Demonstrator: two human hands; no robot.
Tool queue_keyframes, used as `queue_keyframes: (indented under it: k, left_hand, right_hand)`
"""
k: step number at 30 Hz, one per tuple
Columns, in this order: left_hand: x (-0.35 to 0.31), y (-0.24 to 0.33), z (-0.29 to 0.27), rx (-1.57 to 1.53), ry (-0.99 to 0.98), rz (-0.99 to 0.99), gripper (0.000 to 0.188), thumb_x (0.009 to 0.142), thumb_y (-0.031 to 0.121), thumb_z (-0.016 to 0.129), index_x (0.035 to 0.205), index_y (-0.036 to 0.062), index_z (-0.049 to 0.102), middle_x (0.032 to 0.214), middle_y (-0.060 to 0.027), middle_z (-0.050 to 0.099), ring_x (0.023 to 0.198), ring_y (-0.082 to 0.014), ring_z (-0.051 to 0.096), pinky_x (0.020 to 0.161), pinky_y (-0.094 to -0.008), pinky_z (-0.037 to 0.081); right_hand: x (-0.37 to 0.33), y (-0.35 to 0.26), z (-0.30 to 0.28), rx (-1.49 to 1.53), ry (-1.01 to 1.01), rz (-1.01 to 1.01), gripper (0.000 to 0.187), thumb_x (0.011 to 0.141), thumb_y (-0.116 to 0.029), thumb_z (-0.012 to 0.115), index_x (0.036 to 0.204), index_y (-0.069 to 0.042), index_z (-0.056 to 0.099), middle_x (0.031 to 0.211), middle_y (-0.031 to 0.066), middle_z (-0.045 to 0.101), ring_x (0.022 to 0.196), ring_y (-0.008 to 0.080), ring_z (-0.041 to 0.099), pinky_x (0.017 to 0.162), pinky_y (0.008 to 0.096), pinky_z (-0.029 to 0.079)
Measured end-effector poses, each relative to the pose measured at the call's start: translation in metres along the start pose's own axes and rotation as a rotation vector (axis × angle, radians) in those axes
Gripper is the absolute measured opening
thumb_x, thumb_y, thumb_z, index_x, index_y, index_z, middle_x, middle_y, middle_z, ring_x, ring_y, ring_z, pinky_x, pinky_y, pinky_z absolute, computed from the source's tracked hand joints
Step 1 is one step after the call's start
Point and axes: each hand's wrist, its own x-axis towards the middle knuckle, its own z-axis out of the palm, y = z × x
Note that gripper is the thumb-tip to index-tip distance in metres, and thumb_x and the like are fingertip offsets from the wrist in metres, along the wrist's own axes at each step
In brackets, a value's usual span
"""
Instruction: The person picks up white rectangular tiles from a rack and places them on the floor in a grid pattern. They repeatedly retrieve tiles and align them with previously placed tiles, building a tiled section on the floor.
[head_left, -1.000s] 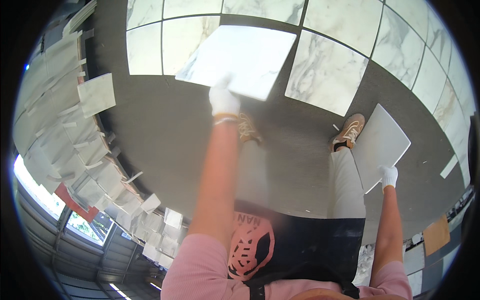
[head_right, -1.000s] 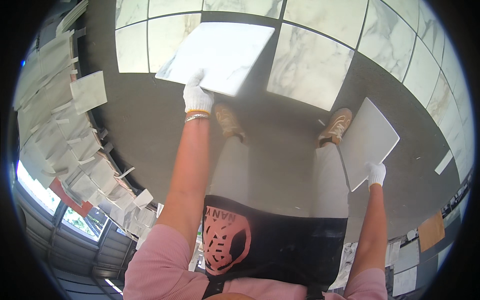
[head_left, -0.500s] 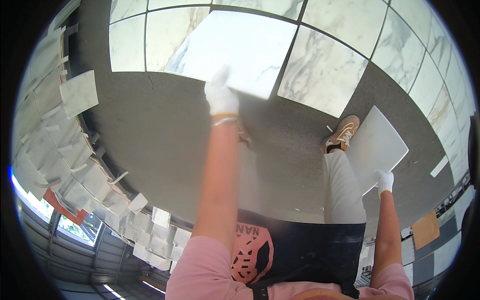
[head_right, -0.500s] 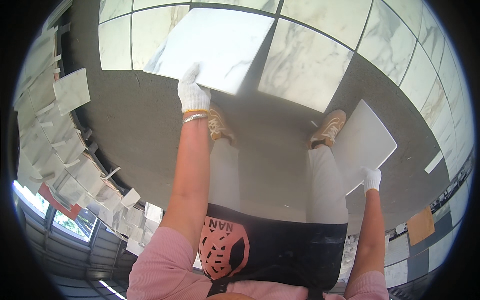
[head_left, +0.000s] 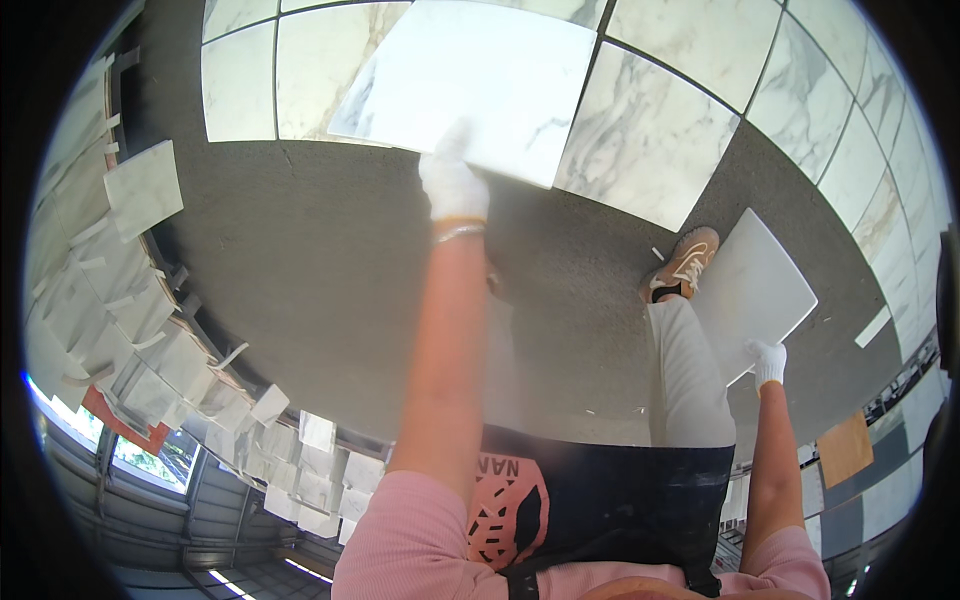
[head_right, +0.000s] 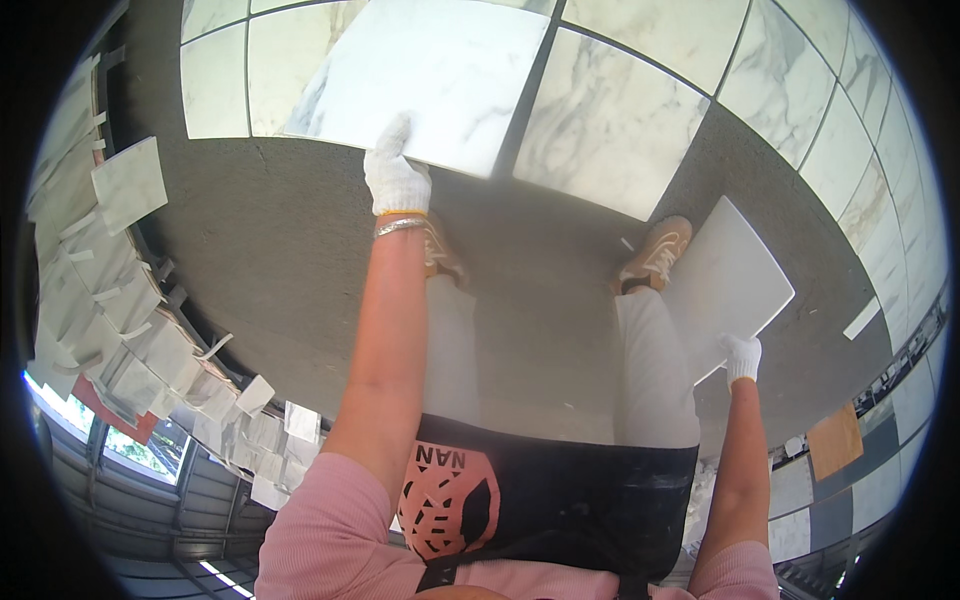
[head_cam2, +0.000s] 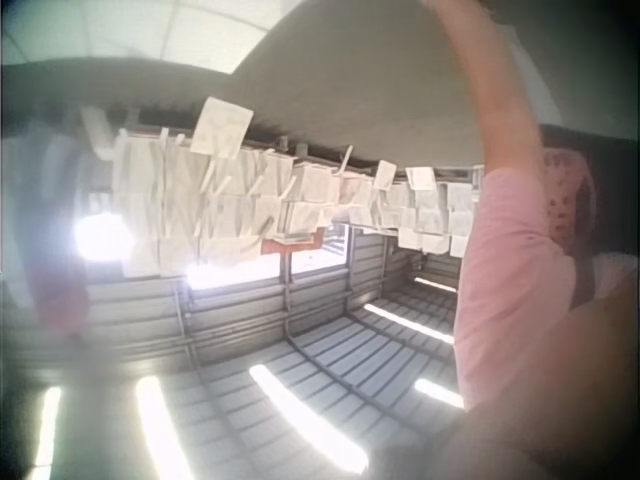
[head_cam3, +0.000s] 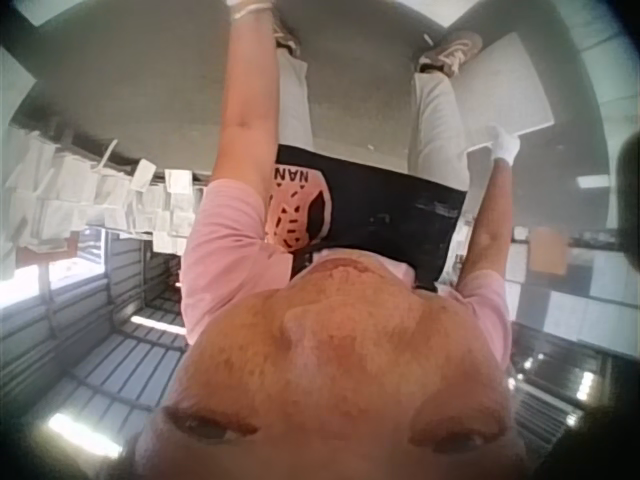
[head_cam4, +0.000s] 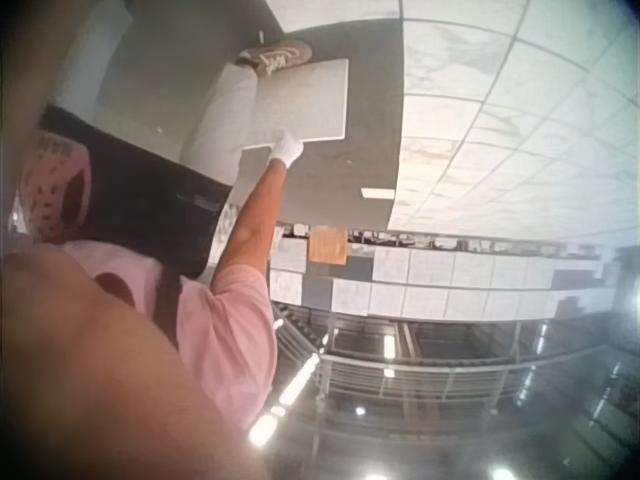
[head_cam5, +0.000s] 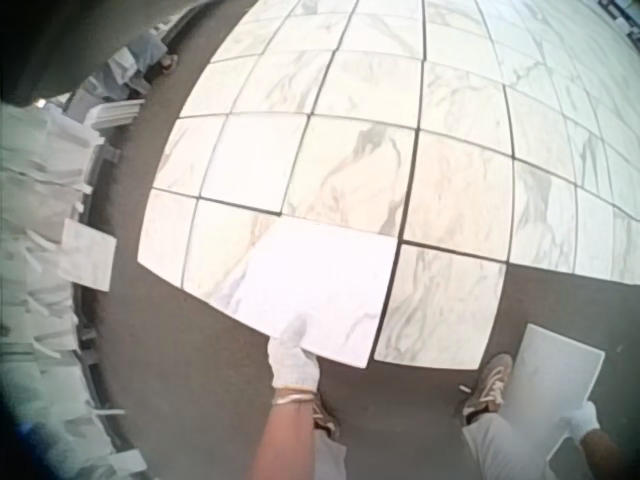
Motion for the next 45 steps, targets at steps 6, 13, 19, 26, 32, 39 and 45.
queue_keyframes:
  k: [6, 13, 19, 26, 32, 39, 45]
  left_hand:
    - [0.009, -0.033, -0.03, 0.026, -0.02, -0.09, 0.042, 0.09, 0.005, 0.068, 0.129, -0.0073, 0.057, 0.126, -0.0141, 0.063, 0.112, -0.0253, 0.061, 0.099, -0.0374, 0.049]
    - [0.038, -0.079, -0.083, 0.092, -0.086, -0.277, 0.048, 0.092, 0.009, 0.069, 0.137, 0.0042, 0.054, 0.132, -0.0111, 0.061, 0.119, -0.027, 0.06, 0.101, -0.0468, 0.051]
    - [0.076, -0.105, -0.106, 0.193, -0.129, -0.525, 0.039, 0.098, 0.014, 0.062, 0.135, 0.0024, 0.054, 0.131, -0.0129, 0.062, 0.118, -0.03, 0.061, 0.1, -0.0491, 0.053]
    - [0.105, -0.161, -0.141, 0.178, -0.147, -0.508, 0.037, 0.092, 0.012, 0.069, 0.125, -0.0039, 0.064, 0.117, -0.0179, 0.068, 0.102, -0.0301, 0.068, 0.088, -0.0416, 0.059]
    - [0.111, -0.178, -0.147, 0.369, -0.205, -0.327, 0.037, 0.088, 0.015, 0.075, 0.121, 0.0005, 0.067, 0.109, -0.0178, 0.072, 0.091, -0.0289, 0.07, 0.084, -0.0377, 0.058]
    - [0.071, -0.125, -0.092, 0.354, 0.04, -0.482, 0.026, 0.096, 0.012, 0.065, 0.114, -0.0074, 0.063, 0.102, -0.0162, 0.067, 0.082, -0.0248, 0.066, 0.068, -0.0379, 0.062]
    - [0.072, -0.119, -0.09, 0.422, -0.034, -0.495, 0.037, 0.097, 0.018, 0.066, 0.12, -0.0099, 0.058, 0.111, -0.0199, 0.068, 0.088, -0.0297, 0.071, 0.077, -0.0382, 0.062]
  right_hand:
    - [0.002, -0.001, -0.001, -0.072, 0.05, 0.036, 0.026, 0.076, -0.002, 0.073, 0.102, 0.003, 0.068, 0.085, 0.0073, 0.069, 0.07, 0.0204, 0.067, 0.064, 0.0356, 0.055]
    - [0.001, 0.0, -0.007, -0.071, 0.056, 0.07, 0.027, 0.077, -0.003, 0.073, 0.103, 0.002, 0.069, 0.086, 0.0072, 0.07, 0.074, 0.0211, 0.069, 0.065, 0.0362, 0.056]
    - [0.003, 0.0, -0.008, -0.056, 0.08, 0.089, 0.029, 0.078, -0.003, 0.072, 0.106, 0.002, 0.069, 0.089, 0.0081, 0.071, 0.074, 0.0215, 0.069, 0.064, 0.0362, 0.057]
    - [-0.004, -0.006, -0.002, -0.092, 0.102, 0.096, 0.032, 0.079, -0.002, 0.071, 0.11, 0.003, 0.068, 0.094, 0.0066, 0.069, 0.078, 0.0183, 0.067, 0.07, 0.0334, 0.053]
    - [-0.004, -0.008, 0.001, -0.077, 0.088, 0.086, 0.032, 0.078, -0.001, 0.071, 0.11, 0.002, 0.068, 0.094, 0.0061, 0.069, 0.08, 0.0189, 0.067, 0.073, 0.0336, 0.054]
    - [-0.014, -0.015, 0.006, -0.067, 0.057, 0.068, 0.029, 0.077, -0.001, 0.071, 0.106, 0.003, 0.068, 0.092, 0.0067, 0.069, 0.079, 0.0202, 0.067, 0.071, 0.0353, 0.055]
    - [-0.012, -0.015, 0.011, -0.085, 0.091, 0.103, 0.026, 0.078, 0.001, 0.071, 0.103, 0.004, 0.068, 0.089, 0.0073, 0.069, 0.075, 0.021, 0.067, 0.068, 0.0362, 0.056]
